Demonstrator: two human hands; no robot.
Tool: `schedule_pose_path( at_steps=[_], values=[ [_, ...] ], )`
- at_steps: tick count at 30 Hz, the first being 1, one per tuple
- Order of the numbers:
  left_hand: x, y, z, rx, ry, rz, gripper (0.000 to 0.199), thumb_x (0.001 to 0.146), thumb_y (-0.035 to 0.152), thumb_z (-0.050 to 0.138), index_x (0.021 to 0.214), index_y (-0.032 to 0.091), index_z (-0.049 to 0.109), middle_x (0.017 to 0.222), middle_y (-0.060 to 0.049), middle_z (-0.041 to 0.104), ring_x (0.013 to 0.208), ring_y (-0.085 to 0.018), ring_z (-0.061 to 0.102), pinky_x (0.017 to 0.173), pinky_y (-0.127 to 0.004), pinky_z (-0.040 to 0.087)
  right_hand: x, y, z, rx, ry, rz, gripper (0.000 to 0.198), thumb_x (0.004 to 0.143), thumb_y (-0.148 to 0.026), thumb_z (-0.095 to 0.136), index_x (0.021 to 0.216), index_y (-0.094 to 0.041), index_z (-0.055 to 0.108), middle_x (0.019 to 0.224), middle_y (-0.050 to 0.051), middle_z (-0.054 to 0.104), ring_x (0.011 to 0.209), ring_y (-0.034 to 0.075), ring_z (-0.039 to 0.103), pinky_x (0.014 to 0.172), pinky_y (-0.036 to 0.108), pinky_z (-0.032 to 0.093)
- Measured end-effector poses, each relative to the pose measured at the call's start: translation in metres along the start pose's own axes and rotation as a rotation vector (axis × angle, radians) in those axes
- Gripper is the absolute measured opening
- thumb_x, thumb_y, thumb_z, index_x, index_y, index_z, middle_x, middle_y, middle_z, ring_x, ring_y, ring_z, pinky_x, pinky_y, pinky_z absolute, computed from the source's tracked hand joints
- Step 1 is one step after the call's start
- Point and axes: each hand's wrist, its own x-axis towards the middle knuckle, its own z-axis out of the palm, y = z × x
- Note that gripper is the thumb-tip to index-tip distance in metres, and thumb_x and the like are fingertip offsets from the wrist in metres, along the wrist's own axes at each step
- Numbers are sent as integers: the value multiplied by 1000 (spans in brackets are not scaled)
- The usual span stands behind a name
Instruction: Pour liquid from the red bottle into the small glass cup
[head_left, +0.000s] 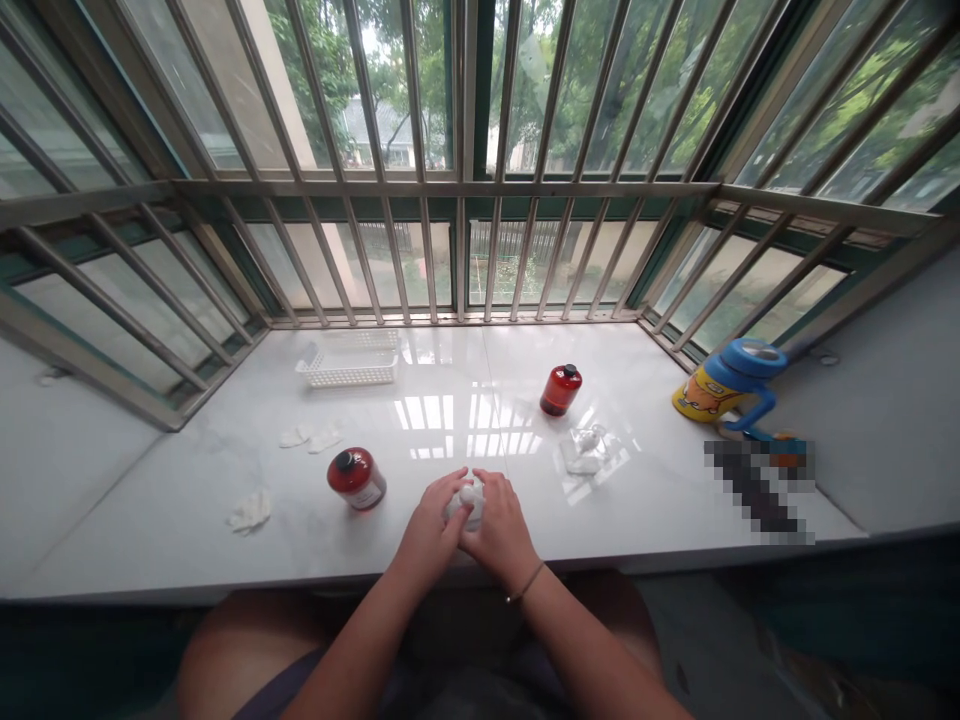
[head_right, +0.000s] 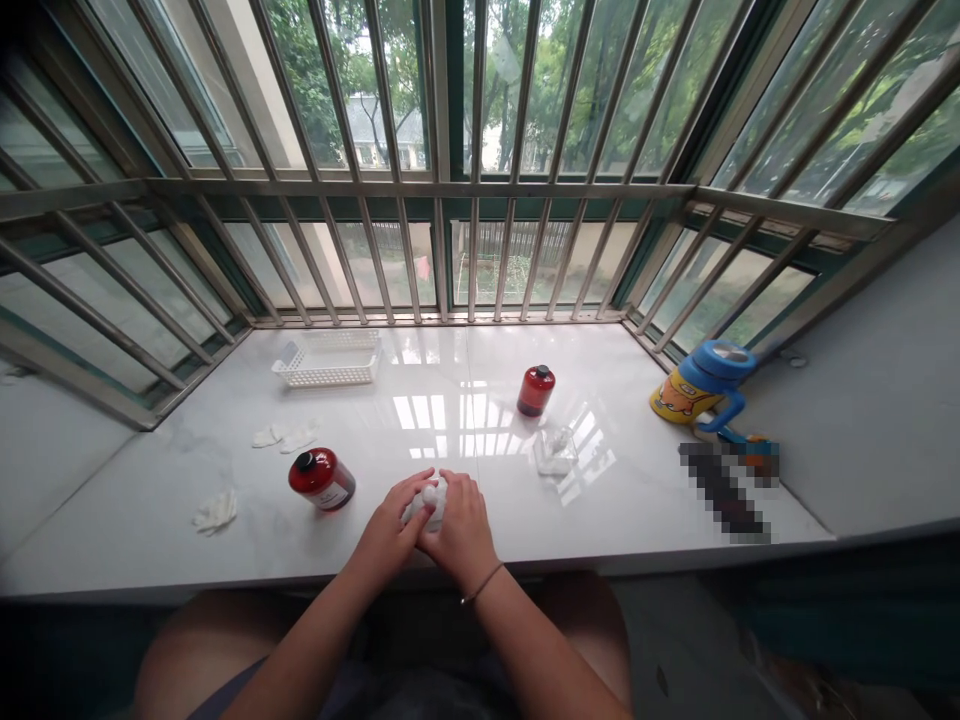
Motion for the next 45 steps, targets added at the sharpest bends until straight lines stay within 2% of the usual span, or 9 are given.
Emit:
schedule_pose_path(
  at_steps=[4, 6, 11, 15, 19, 25, 31, 35, 45],
  values=[
    [2, 4, 3, -51, 74, -115, 15, 89, 25, 73, 104, 25, 73, 140, -8, 74, 130, -32, 68, 115, -53, 51, 1, -1, -1, 16, -17, 6, 72, 74, -31, 77, 140, -20, 51, 124, 14, 64, 115, 34, 62, 103, 54, 55],
    [2, 3, 5, -90, 108, -166, 18, 85, 28, 79, 100, 24, 69, 136, -9, 75, 127, -32, 70, 112, -52, 53, 0, -1, 0, 20, -15, 8, 72, 74, -29, 77, 141, -20, 51, 125, 14, 64, 116, 34, 62, 102, 54, 55],
    [0, -7, 2, -129, 56, -129, 55, 78, 29, 88, 128, 25, 68, 145, -12, 70, 137, -34, 65, 119, -53, 49, 0, -1, 0, 21, -25, 14, 76, 75, -38, 83, 141, -19, 50, 125, 15, 64, 114, 35, 63, 104, 56, 54],
    [-5, -11, -2, -181, 24, -120, 49, 79, 29, 87, 125, 24, 70, 145, -12, 70, 134, -35, 67, 111, -51, 56, 0, 0, 0, 19, -31, 20, 79, 73, -39, 85, 141, -19, 50, 125, 15, 64, 114, 36, 63, 102, 57, 55],
    [-5, -12, 0, -230, 35, -159, 62, 78, 29, 88, 136, 24, 64, 143, -13, 70, 128, -34, 70, 102, -47, 61, -1, 0, 0, 21, -31, 26, 79, 74, -38, 85, 142, -20, 50, 126, 16, 64, 115, 36, 63, 103, 57, 54],
    [-3, -15, 1, -223, 20, -118, 50, 80, 30, 86, 125, 23, 67, 145, -14, 69, 133, -34, 67, 109, -49, 57, -1, 1, 1, 15, -33, 9, 80, 73, -37, 85, 142, -19, 49, 126, 16, 63, 115, 36, 62, 103, 57, 54],
    [-4, -14, 2, -288, 5, -113, 58, 81, 26, 84, 134, 24, 61, 148, -14, 66, 135, -32, 66, 110, -47, 56, -1, 1, 0, 14, -32, 15, 80, 74, -42, 86, 142, -19, 51, 125, 16, 64, 114, 36, 63, 103, 56, 56],
    [-4, -11, 1, -233, 22, -130, 48, 79, 25, 84, 123, 24, 64, 145, -12, 68, 133, -32, 67, 111, -48, 55, -2, 2, 2, 16, -28, 6, 80, 74, -37, 84, 144, -18, 50, 125, 16, 64, 114, 36, 63, 103, 57, 55],
    [-5, -11, 1, -224, 27, -128, 47, 81, 32, 85, 122, 23, 64, 146, -14, 68, 132, -33, 68, 108, -48, 57, -2, 2, 2, 15, -39, 26, 82, 74, -41, 85, 144, -19, 49, 127, 17, 63, 117, 37, 63, 102, 55, 55]
  ],
)
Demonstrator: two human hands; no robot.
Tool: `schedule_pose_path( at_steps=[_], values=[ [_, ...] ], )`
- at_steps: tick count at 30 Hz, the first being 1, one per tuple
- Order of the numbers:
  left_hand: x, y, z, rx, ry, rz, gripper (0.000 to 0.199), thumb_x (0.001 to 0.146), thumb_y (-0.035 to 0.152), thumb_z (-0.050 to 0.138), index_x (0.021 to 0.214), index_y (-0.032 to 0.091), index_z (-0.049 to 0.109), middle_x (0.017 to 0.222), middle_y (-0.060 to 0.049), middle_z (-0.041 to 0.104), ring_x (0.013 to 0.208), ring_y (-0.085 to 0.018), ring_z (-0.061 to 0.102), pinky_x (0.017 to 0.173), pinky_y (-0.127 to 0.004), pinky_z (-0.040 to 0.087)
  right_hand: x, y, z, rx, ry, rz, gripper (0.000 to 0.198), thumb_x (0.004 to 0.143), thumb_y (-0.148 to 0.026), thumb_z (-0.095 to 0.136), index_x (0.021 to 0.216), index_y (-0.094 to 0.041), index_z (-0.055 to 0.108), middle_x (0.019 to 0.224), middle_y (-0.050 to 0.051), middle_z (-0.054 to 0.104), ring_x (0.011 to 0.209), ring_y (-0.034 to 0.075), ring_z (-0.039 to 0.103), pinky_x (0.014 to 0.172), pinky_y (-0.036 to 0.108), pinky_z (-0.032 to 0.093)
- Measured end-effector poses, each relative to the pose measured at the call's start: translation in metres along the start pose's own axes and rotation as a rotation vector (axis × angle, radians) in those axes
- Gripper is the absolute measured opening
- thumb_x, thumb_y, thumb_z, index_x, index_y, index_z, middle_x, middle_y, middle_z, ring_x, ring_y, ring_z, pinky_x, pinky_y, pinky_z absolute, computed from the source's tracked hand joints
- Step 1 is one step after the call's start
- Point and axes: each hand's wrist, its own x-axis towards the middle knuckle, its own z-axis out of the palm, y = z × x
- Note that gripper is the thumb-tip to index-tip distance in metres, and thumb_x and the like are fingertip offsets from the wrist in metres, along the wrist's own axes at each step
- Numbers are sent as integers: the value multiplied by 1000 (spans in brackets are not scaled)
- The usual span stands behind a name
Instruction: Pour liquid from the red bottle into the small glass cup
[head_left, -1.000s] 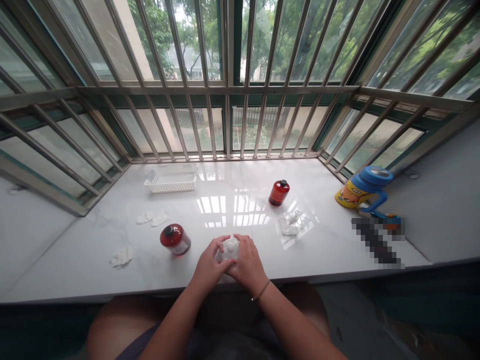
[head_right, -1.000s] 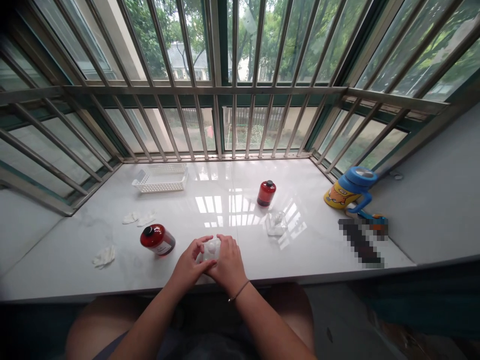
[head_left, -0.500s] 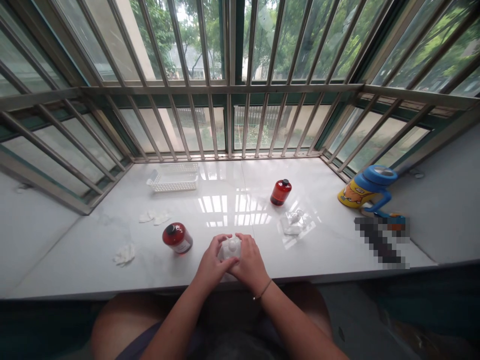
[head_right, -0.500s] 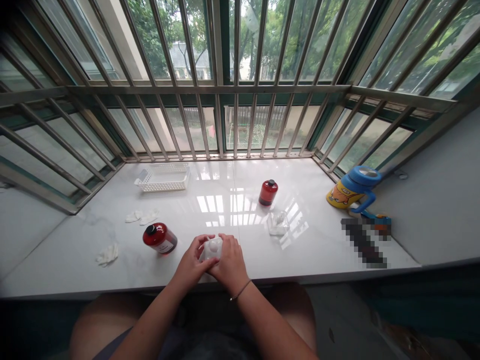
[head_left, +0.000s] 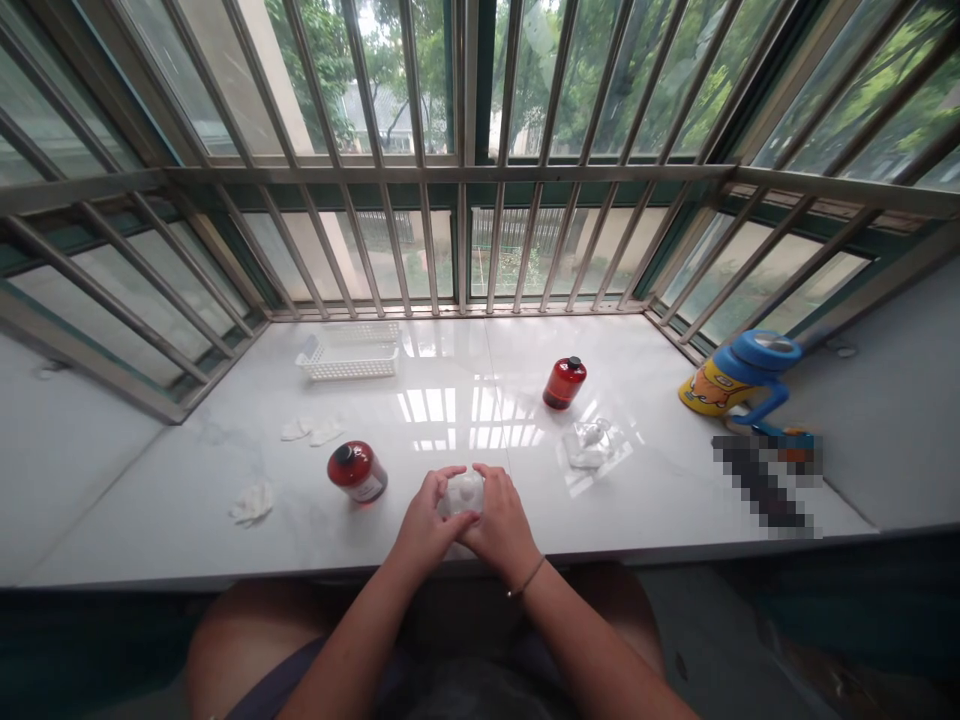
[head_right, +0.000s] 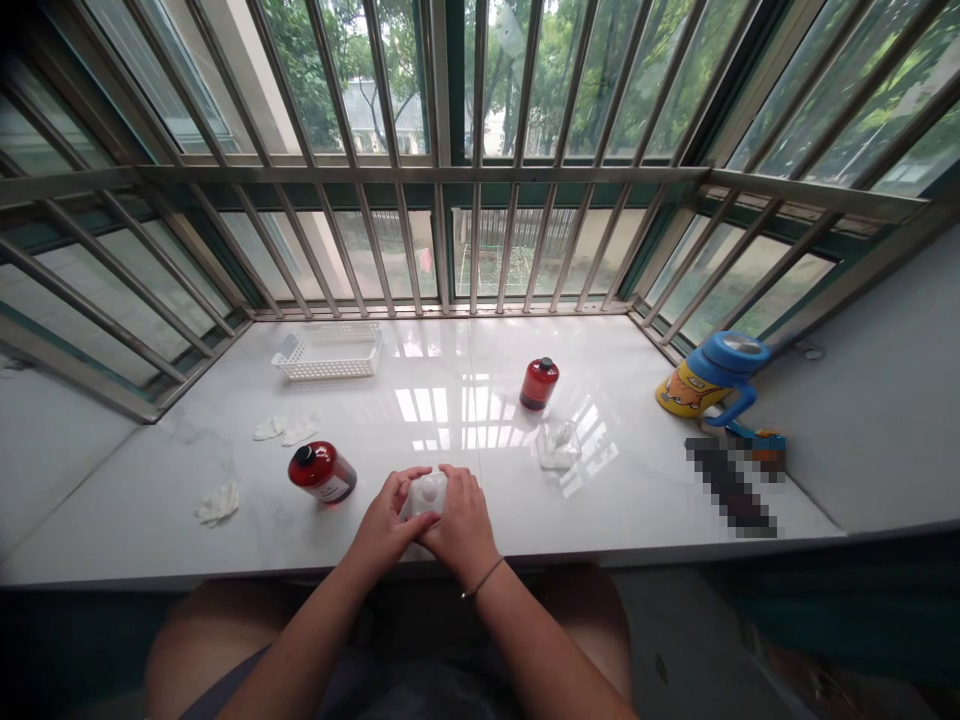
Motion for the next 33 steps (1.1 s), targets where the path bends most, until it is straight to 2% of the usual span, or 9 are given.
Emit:
schedule_pose_path(
  at_steps=[5, 10, 16, 19, 21, 24, 28, 30, 33],
  values=[
    [-1, -1, 0, -41, -7, 12, 56, 81, 30, 84, 132, 25, 62, 146, -14, 68, 133, -33, 67, 109, -48, 56, 0, -1, -1, 9, -6, 1, 79, 76, -41, 84, 144, -19, 49, 128, 16, 63, 117, 36, 63, 102, 55, 55],
    [-2, -1, 2, -92, 11, -10, 51, 80, 31, 87, 124, 25, 61, 147, -13, 66, 136, -34, 64, 111, -51, 54, -1, 1, 0, 11, -1, -1, 80, 75, -40, 85, 143, -18, 48, 128, 16, 62, 118, 35, 62, 103, 55, 55],
    [-2, 3, 1, -94, -22, -34, 60, 82, 28, 84, 137, 26, 59, 148, -13, 65, 135, -33, 64, 111, -50, 54, 0, -1, -2, 8, -17, -7, 82, 75, -39, 87, 144, -16, 48, 129, 18, 62, 119, 36, 62, 105, 57, 55],
    [-2, 3, 0, -43, -28, 19, 46, 83, 25, 82, 125, 26, 63, 149, -11, 65, 141, -33, 60, 120, -52, 45, 0, -2, -5, -15, -45, -16, 81, 77, -35, 83, 148, -17, 47, 132, 18, 62, 121, 37, 62, 105, 58, 55],
    [-2, 0, 1, -60, -10, 27, 38, 82, 24, 83, 111, 25, 59, 148, -11, 65, 143, -33, 59, 122, -53, 42, -2, -1, -10, -31, -76, -32, 81, 79, -29, 78, 152, -18, 44, 137, 19, 62, 124, 37, 61, 107, 58, 54],
    [-3, -6, 4, -93, 31, 1, 44, 80, 25, 86, 102, 26, 48, 146, -13, 66, 142, -33, 61, 120, -54, 45, -5, 3, -23, -51, -163, -85, 87, 81, -23, 72, 161, -17, 38, 150, 21, 57, 137, 39, 55, 114, 61, 50],
    [-5, -11, 6, -94, 40, 12, 53, 81, 29, 88, 120, 27, 51, 147, -14, 65, 142, -33, 61, 121, -54, 45, -3, 2, -46, 29, -261, -138, 82, 88, -12, 57, 166, -20, 34, 165, 17, 47, 153, 33, 44, 125, 59, 43],
    [-5, -12, 6, -72, 40, 10, 59, 83, 29, 87, 130, 27, 52, 147, -13, 64, 141, -32, 62, 120, -53, 47, 0, -4, -53, 107, -247, -121, 71, 93, -14, 57, 162, -22, 42, 162, 15, 50, 152, 30, 46, 126, 56, 43],
    [-5, -13, 6, -28, 58, 9, 64, 83, 29, 85, 138, 27, 52, 147, -13, 64, 141, -33, 62, 119, -53, 48, 7, -16, -52, 177, -178, -73, 52, 95, -25, 71, 146, -24, 59, 149, 14, 60, 140, 31, 56, 120, 54, 49]
  ],
)
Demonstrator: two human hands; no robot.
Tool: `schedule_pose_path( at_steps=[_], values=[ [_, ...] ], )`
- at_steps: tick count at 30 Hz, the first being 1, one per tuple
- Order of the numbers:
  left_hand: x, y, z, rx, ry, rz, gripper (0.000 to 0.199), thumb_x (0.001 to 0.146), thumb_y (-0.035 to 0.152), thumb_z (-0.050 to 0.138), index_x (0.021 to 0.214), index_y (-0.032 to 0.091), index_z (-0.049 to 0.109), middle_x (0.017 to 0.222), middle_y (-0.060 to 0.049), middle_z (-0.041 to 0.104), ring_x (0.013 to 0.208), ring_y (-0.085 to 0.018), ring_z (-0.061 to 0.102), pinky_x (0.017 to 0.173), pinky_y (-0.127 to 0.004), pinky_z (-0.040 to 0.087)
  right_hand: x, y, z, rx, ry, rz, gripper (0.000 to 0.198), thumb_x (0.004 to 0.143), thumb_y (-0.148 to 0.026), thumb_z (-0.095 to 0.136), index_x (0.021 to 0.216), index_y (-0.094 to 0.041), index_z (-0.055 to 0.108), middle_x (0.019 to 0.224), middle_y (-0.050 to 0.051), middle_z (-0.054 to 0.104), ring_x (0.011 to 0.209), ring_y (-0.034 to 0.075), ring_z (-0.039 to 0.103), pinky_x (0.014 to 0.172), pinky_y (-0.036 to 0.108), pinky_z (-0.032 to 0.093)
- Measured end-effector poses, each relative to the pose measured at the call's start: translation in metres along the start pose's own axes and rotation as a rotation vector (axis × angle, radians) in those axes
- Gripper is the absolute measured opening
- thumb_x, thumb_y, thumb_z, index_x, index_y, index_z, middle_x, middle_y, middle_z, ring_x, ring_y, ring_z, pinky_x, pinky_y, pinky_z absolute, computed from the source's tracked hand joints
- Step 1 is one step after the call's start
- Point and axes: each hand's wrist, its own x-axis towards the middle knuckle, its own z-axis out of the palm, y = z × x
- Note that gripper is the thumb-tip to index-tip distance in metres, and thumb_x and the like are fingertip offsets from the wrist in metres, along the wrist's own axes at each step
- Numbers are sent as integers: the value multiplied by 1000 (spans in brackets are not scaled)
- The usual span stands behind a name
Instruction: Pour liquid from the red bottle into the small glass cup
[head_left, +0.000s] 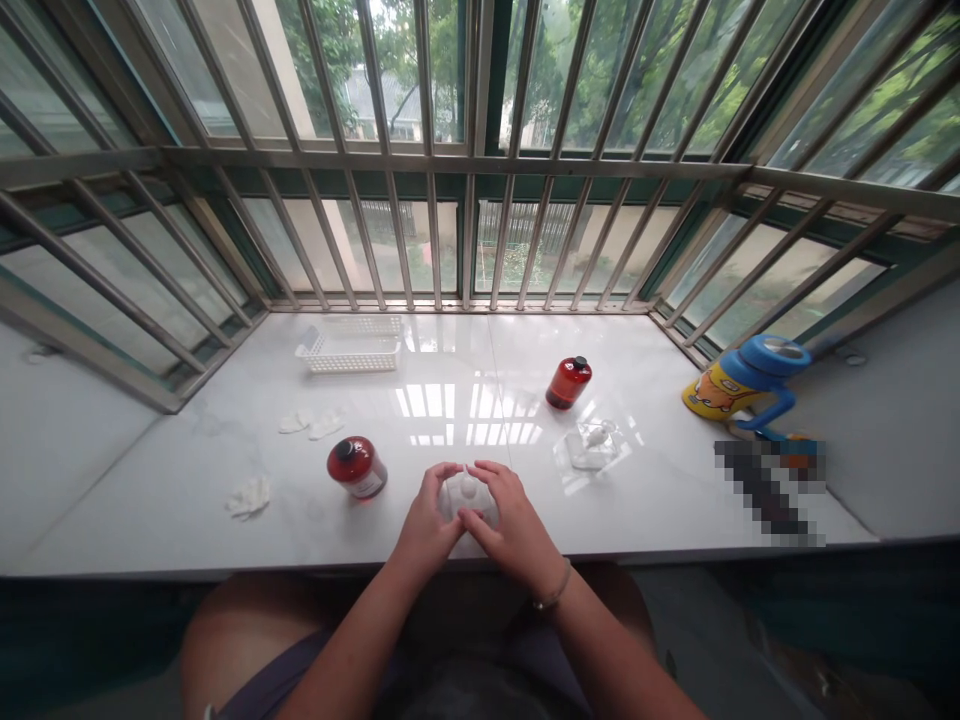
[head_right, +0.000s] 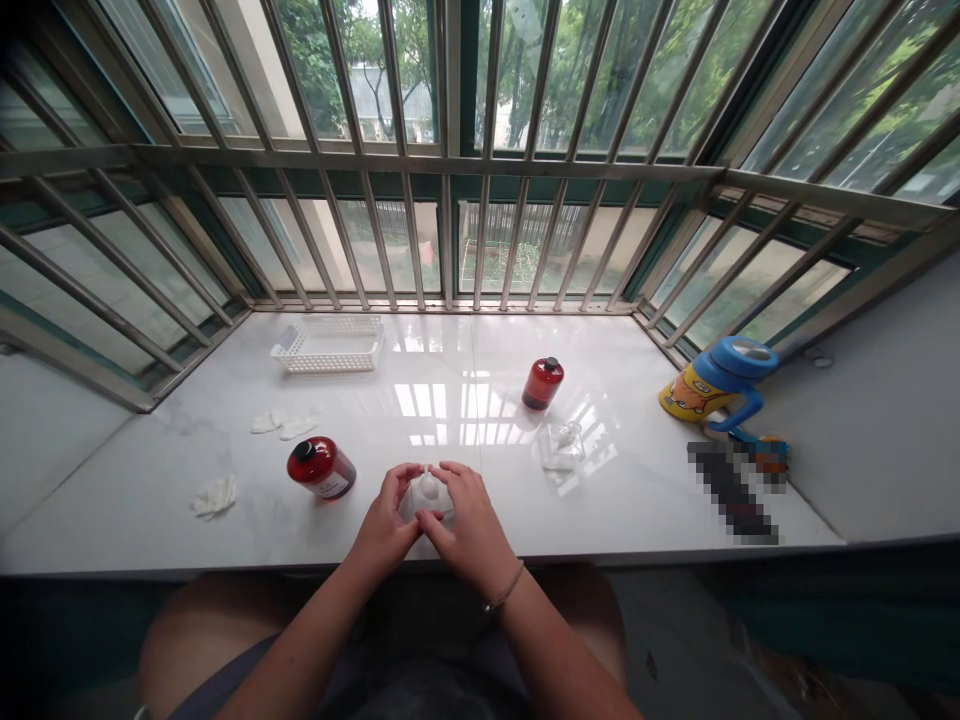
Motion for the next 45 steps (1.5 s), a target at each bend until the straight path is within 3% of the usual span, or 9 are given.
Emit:
schedule_pose_path(
  at_steps=[5, 11, 17, 21, 27, 31, 35, 40, 45],
  values=[
    [0, -1, 0, 39, -5, 21, 63, 90, 32, 79, 146, 26, 49, 150, -14, 62, 145, -32, 58, 123, -54, 45, 14, -9, 9, 19, 172, -18, 25, 94, -21, 75, 118, -25, 72, 124, 11, 70, 120, 30, 64, 108, 52, 56],
    [-1, 2, -1, 59, -20, 0, 70, 88, 40, 84, 146, 28, 48, 151, -13, 61, 146, -32, 56, 125, -55, 43, 18, -12, 3, 77, 229, -49, 22, 95, -27, 78, 116, -26, 74, 115, 8, 73, 113, 28, 66, 101, 49, 58],
    [-1, 7, -1, 42, -27, 4, 68, 88, 44, 85, 144, 29, 49, 151, -12, 63, 146, -31, 57, 126, -54, 41, 13, -12, 0, 130, 225, 18, 19, 97, -31, 77, 116, -28, 74, 113, 6, 77, 111, 27, 69, 100, 46, 58],
    [-1, 9, -2, 44, -27, 1, 67, 87, 40, 86, 143, 29, 51, 151, -11, 63, 145, -31, 58, 125, -53, 42, 10, -13, -3, 118, 240, 44, 20, 98, -35, 76, 116, -27, 76, 113, 7, 77, 111, 27, 70, 98, 46, 60],
    [-1, 13, -4, 39, -24, -23, 67, 83, 32, 88, 141, 28, 56, 151, -12, 63, 144, -34, 58, 123, -55, 43, 2, -16, -8, 215, 328, 179, 40, 95, -45, 77, 129, -24, 70, 107, 9, 77, 82, 22, 71, 78, 41, 66],
    [-2, 16, -4, 62, -17, -36, 66, 82, 30, 89, 140, 28, 58, 150, -12, 64, 144, -34, 59, 123, -55, 43, -6, -8, -15, 356, 464, 177, 48, 95, -40, 76, 137, -23, 58, 118, 13, 76, 97, 24, 76, 90, 44, 67],
    [-3, 19, -3, 82, -14, -39, 72, 84, 31, 87, 148, 29, 53, 156, -12, 61, 150, -35, 54, 126, -57, 40, -9, 19, -29, 172, 535, 175, 43, 96, -38, 72, 134, -23, 59, 117, 11, 72, 95, 23, 74, 88, 44, 67],
    [-12, 26, -5, 134, 12, -12, 100, 78, 43, 94, 161, 30, 39, 168, -15, 49, 158, -40, 43, 128, -63, 36, -9, 66, -43, -311, 444, 116, 28, 99, -34, 61, 123, -21, 63, 113, 11, 69, 96, 27, 69, 88, 47, 64],
    [-33, 38, -24, 300, 253, 288, 48, 93, 39, 79, 136, 30, 60, 151, -12, 65, 146, -37, 57, 122, -60, 46, -7, 93, -39, -410, 406, 104, 25, 99, -28, 55, 122, -20, 62, 114, 14, 69, 103, 31, 68, 89, 49, 61]
  ],
)
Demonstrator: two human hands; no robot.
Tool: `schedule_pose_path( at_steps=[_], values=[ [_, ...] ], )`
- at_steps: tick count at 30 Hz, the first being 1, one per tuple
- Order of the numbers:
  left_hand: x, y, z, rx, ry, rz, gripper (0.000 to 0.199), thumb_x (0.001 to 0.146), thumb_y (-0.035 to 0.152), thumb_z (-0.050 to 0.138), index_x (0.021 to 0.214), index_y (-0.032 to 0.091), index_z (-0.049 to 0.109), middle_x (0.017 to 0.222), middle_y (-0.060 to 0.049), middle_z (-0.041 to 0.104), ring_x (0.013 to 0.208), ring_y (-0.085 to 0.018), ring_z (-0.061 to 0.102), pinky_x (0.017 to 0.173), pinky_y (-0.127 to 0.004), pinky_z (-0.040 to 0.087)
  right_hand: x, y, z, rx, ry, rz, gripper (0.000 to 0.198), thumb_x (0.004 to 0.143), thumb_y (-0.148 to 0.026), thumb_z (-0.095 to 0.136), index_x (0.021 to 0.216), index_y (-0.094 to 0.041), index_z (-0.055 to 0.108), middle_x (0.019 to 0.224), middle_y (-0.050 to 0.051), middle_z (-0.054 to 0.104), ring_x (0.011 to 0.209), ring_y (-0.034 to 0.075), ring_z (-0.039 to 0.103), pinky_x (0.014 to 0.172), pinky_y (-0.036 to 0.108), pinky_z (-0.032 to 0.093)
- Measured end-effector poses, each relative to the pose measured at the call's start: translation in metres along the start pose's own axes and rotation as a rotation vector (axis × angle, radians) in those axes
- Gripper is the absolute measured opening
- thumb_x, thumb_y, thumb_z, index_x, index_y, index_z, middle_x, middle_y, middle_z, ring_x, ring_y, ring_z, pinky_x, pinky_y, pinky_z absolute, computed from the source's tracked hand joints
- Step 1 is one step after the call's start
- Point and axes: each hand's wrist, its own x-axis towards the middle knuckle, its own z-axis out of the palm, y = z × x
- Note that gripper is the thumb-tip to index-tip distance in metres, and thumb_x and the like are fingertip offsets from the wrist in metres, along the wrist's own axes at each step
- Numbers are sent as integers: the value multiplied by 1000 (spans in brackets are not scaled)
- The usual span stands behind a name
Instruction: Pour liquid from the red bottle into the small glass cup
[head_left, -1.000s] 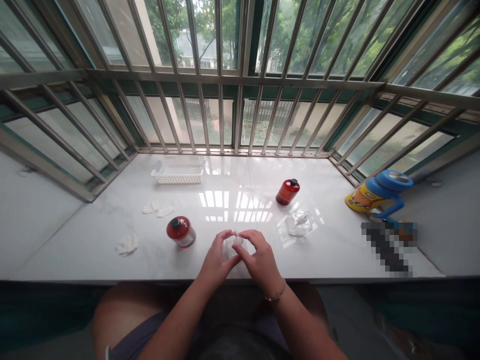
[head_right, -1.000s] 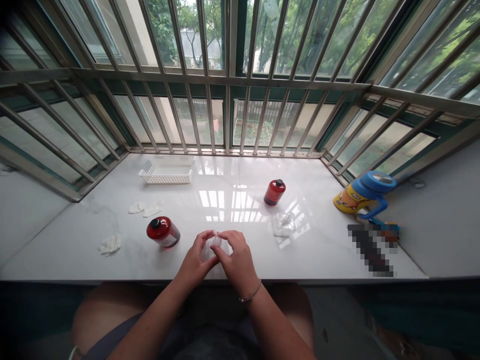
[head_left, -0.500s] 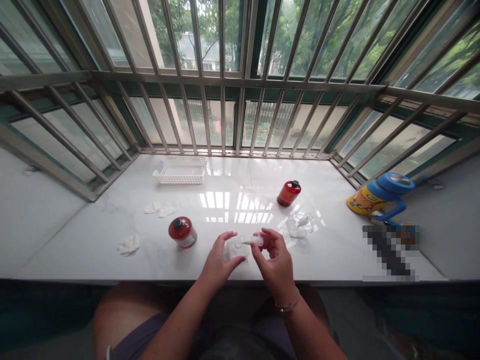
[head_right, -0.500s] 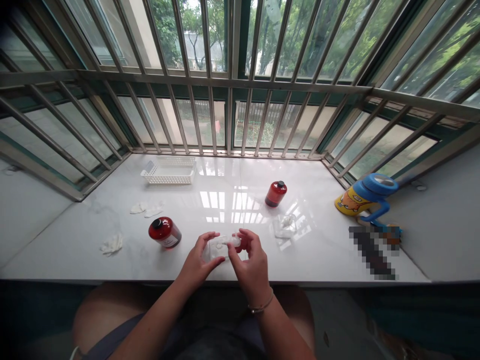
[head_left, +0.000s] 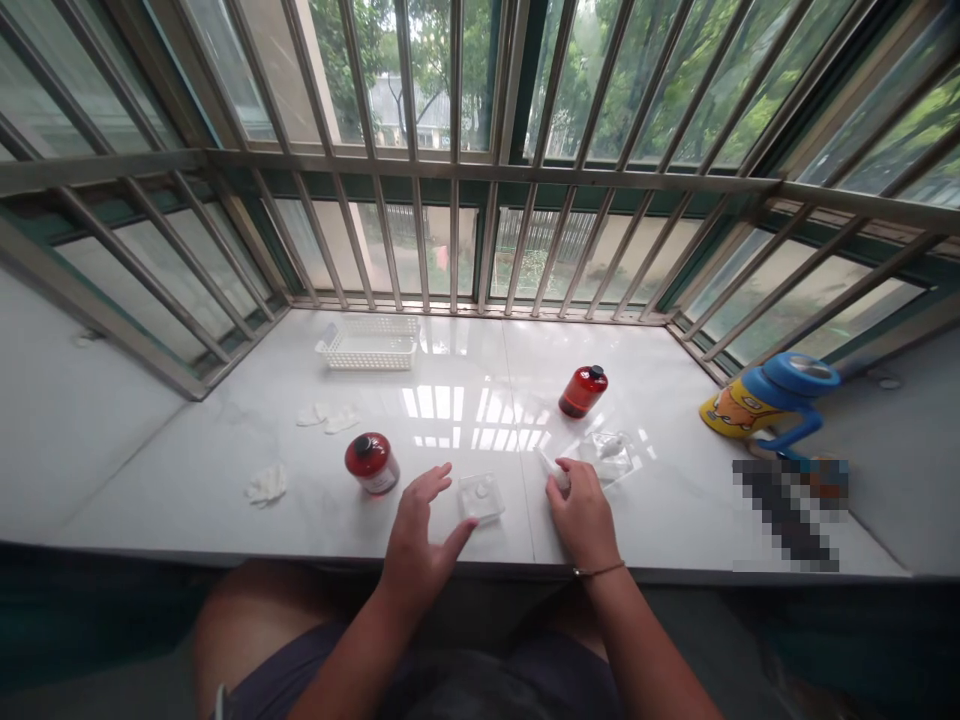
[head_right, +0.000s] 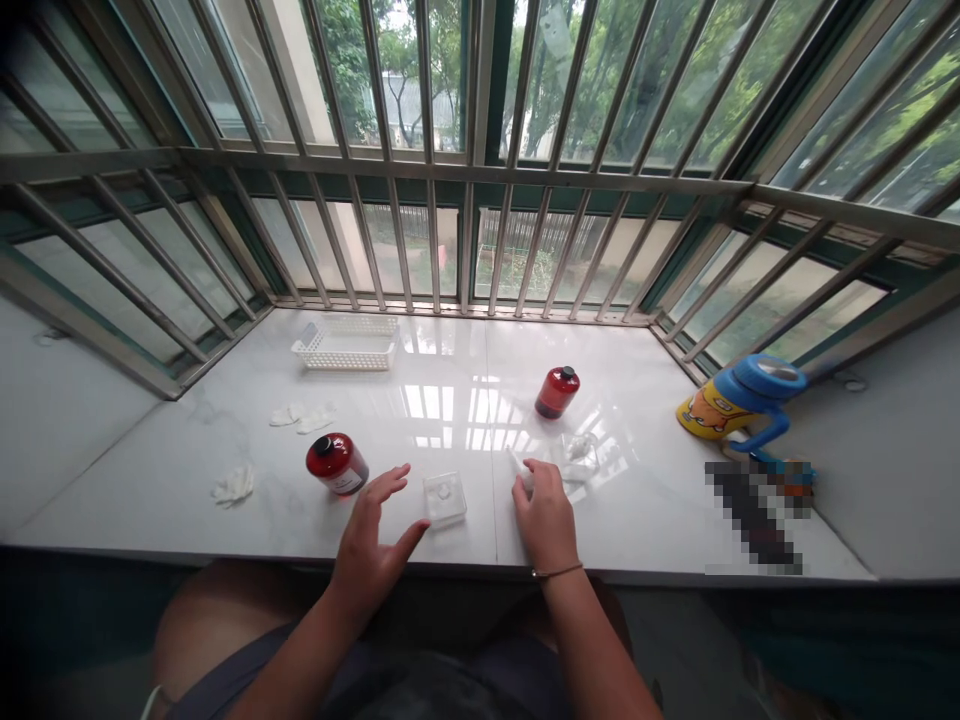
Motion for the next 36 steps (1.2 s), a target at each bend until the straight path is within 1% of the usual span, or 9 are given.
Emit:
schedule_pose_path(
  at_steps=[3, 8, 12, 17, 21, 24, 28, 33, 36],
  values=[
    [0, 1, -23, 116, 202, 77, 37, 93, 34, 78, 127, 30, 63, 142, -12, 68, 140, -37, 61, 120, -60, 49, 1, 5, 6, -29, -18, -16, 24, 100, -27, 53, 120, -20, 64, 111, 14, 69, 103, 32, 67, 88, 49, 60],
    [25, -18, -56, 247, 462, 5, 61, 94, 35, 76, 149, 25, 52, 164, -15, 50, 155, -36, 45, 132, -58, 34, 3, 3, 7, -58, 15, -41, 26, 102, -29, 55, 123, -18, 65, 117, 17, 67, 113, 35, 62, 102, 58, 55],
    [50, -48, -70, 95, 348, -258, 65, 95, 46, 74, 153, 26, 53, 165, -12, 52, 156, -38, 44, 133, -59, 32, 0, -19, -3, -9, 74, -112, 25, 103, -30, 59, 125, -21, 66, 122, 16, 67, 121, 35, 60, 108, 62, 52],
    [61, -73, -76, -35, 184, -226, 46, 102, 54, 61, 140, 27, 65, 151, -9, 62, 146, -35, 55, 126, -56, 43, -14, -63, -13, 217, -34, -246, 36, 102, -26, 64, 138, -25, 63, 136, 15, 66, 134, 34, 60, 113, 60, 54],
    [57, -71, -74, -52, 155, -229, 45, 104, 57, 58, 136, 26, 65, 151, -10, 62, 145, -33, 56, 130, -57, 37, -25, -87, 0, 270, -231, -310, 60, 101, -33, 70, 156, -25, 49, 157, 17, 57, 147, 35, 54, 119, 59, 52],
    [51, -62, -65, -134, 147, -293, 45, 100, 58, 64, 131, 26, 63, 151, -12, 63, 141, -34, 60, 122, -58, 48, -29, -93, 15, 270, -300, -340, 74, 100, -34, 71, 166, -24, 37, 163, 18, 51, 153, 36, 49, 122, 62, 51],
    [45, -54, -49, -327, 182, -319, 45, 94, 54, 75, 120, 26, 51, 152, -15, 63, 135, -32, 66, 106, -56, 61, -30, -91, 27, 272, -306, -336, 81, 101, -32, 71, 170, -26, 28, 160, 18, 55, 153, 37, 49, 122, 65, 49],
    [45, -55, -44, -317, 158, -321, 56, 91, 52, 79, 134, 27, 54, 153, -14, 63, 141, -32, 63, 117, -55, 53, -29, -90, 29, 261, -297, -326, 85, 100, -35, 73, 170, -26, 27, 157, 18, 57, 150, 37, 52, 122, 65, 49],
    [46, -59, -46, -375, 143, -336, 49, 88, 50, 83, 123, 26, 58, 153, -14, 63, 139, -34, 64, 111, -53, 58, -29, -91, 29, 257, -292, -319, 83, 99, -34, 74, 169, -26, 30, 156, 18, 58, 150, 36, 52, 123, 64, 49]
  ],
)
